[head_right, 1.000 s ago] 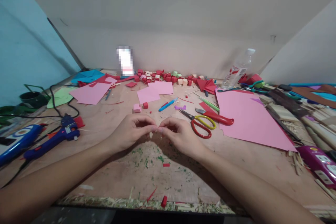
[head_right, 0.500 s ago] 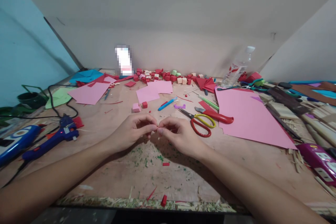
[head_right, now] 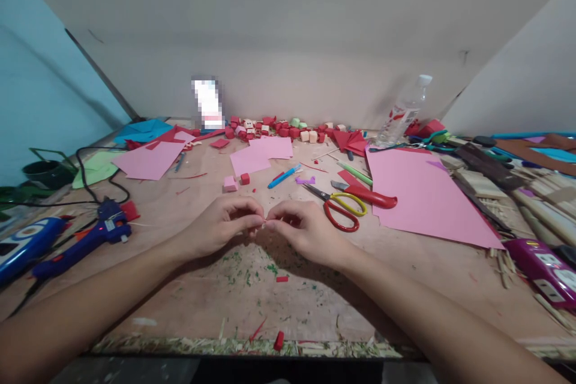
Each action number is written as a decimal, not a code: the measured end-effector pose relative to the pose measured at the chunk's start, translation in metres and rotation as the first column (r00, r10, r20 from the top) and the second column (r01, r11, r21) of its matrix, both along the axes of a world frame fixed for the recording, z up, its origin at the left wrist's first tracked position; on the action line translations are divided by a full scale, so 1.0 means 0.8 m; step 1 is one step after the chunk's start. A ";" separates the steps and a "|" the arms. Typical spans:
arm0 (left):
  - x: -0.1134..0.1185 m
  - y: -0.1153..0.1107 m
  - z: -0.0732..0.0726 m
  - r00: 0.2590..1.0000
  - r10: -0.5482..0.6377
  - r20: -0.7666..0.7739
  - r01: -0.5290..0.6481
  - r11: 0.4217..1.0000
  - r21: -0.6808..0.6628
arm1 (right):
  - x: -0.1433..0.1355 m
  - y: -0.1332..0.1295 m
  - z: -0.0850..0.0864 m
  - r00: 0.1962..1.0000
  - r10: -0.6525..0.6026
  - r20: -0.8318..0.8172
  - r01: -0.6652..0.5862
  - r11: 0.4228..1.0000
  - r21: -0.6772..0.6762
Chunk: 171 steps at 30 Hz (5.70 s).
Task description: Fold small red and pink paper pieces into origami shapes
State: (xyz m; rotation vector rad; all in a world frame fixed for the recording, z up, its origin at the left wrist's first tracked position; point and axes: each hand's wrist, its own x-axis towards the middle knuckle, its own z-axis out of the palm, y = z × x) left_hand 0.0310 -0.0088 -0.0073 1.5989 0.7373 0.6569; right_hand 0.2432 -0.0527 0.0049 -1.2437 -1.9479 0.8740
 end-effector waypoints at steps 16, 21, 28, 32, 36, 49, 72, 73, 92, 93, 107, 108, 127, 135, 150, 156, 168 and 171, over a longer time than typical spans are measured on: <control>0.006 -0.014 0.008 0.959 0.281 0.045 -0.268 0.837 0.478 | -0.005 -0.008 -0.002 0.998 -0.021 -0.052 0.029 0.988 0.152; 0.004 -0.015 0.005 0.960 0.266 0.089 -0.277 0.848 0.453 | -0.005 -0.006 -0.002 0.999 -0.017 -0.052 0.026 0.985 0.170; 0.006 -0.019 0.005 0.943 0.306 0.133 -0.331 0.810 0.483 | -0.005 -0.005 -0.004 0.999 -0.004 -0.054 0.018 0.966 0.259; 0.008 -0.021 0.005 0.943 0.308 0.129 -0.332 0.822 0.462 | -0.005 -0.004 -0.006 0.999 -0.023 -0.030 0.032 0.944 0.327; 0.008 -0.020 0.004 0.955 0.267 0.132 -0.298 0.844 0.447 | -0.005 -0.006 -0.006 1.000 -0.008 -0.008 0.010 0.927 0.376; 0.006 -0.020 0.009 0.970 0.199 0.140 -0.242 0.850 0.468 | -0.005 -0.008 -0.006 1.000 0.011 -0.021 -0.001 0.920 0.391; -0.002 -0.015 0.011 0.984 0.053 0.169 -0.122 0.893 0.433 | -0.004 -0.014 -0.001 1.000 0.020 -0.020 -0.009 0.892 0.453; -0.003 -0.014 0.011 0.986 0.047 0.162 -0.114 0.890 0.441 | -0.004 -0.014 -0.001 1.000 0.027 -0.016 -0.017 0.893 0.449; -0.002 -0.016 0.005 0.986 0.082 0.142 -0.152 0.786 0.600 | -0.006 -0.010 -0.005 0.999 -0.017 -0.030 0.028 0.904 0.428; -0.001 -0.015 0.005 0.988 0.079 0.135 -0.145 0.777 0.613 | -0.006 -0.011 -0.005 1.000 -0.022 -0.022 0.029 0.907 0.421; -0.001 -0.012 0.003 0.985 0.099 0.138 -0.167 0.713 0.681 | -0.006 -0.012 0.000 0.999 -0.021 0.049 -0.001 0.908 0.418; -0.001 -0.011 0.004 0.985 0.103 0.138 -0.170 0.707 0.687 | -0.005 -0.012 0.001 0.999 -0.002 0.048 -0.018 0.907 0.420; -0.007 -0.006 0.011 0.993 0.071 0.095 -0.117 0.702 0.702 | -0.006 -0.010 0.014 0.999 -0.020 -0.050 0.028 0.987 0.160; -0.005 -0.007 0.006 0.975 0.173 0.137 -0.221 0.776 0.591 | -0.007 -0.008 0.011 0.996 -0.002 -0.088 0.011 0.995 0.097; 0.004 -0.022 -0.003 0.943 0.224 0.246 -0.332 0.660 0.674 | -0.009 -0.013 0.009 0.987 0.013 -0.158 0.006 0.993 0.121; 0.002 -0.020 -0.003 0.930 0.267 0.253 -0.367 0.672 0.643 | -0.009 -0.012 0.013 0.983 0.027 -0.183 -0.011 0.996 0.087; 0.004 -0.023 0.000 0.937 0.224 0.268 -0.347 0.674 0.653 | -0.010 -0.012 0.009 0.996 -0.029 -0.085 0.052 0.959 0.279; 0.005 -0.025 0.002 0.936 0.236 0.262 -0.351 0.696 0.627 | -0.008 -0.015 0.004 0.999 -0.019 -0.027 0.028 0.926 0.377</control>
